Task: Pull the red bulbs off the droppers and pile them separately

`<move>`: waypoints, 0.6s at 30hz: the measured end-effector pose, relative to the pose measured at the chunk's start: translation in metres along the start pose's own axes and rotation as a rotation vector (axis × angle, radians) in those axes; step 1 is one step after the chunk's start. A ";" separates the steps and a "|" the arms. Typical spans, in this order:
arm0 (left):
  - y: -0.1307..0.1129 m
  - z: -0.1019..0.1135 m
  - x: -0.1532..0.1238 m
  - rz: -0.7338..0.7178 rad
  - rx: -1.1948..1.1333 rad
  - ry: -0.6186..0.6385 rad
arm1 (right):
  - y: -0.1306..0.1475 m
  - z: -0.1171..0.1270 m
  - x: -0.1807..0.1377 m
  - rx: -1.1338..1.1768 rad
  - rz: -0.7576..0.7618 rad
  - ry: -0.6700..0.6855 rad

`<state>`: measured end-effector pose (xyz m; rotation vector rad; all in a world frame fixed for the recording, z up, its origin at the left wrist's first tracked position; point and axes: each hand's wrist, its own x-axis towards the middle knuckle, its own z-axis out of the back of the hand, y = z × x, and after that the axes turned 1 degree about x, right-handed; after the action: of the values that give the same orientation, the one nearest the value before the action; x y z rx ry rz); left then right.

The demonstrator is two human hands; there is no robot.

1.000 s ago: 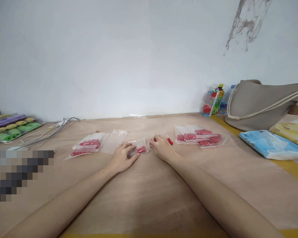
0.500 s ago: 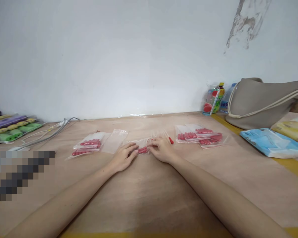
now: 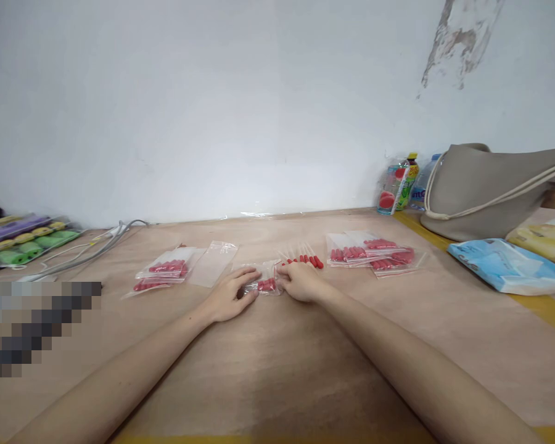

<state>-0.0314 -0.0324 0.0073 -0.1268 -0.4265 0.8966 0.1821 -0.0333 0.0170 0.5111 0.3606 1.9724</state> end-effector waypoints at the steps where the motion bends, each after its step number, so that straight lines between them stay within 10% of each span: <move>1: 0.000 0.000 0.000 0.004 0.002 0.006 | 0.000 -0.001 0.000 -0.002 -0.007 -0.007; 18: 0.002 -0.001 -0.001 -0.007 -0.018 0.042 | 0.018 -0.001 -0.008 0.041 0.093 -0.075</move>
<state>-0.0327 -0.0320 0.0058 -0.1600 -0.3954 0.8820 0.1706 -0.0487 0.0230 0.6371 0.3360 2.0324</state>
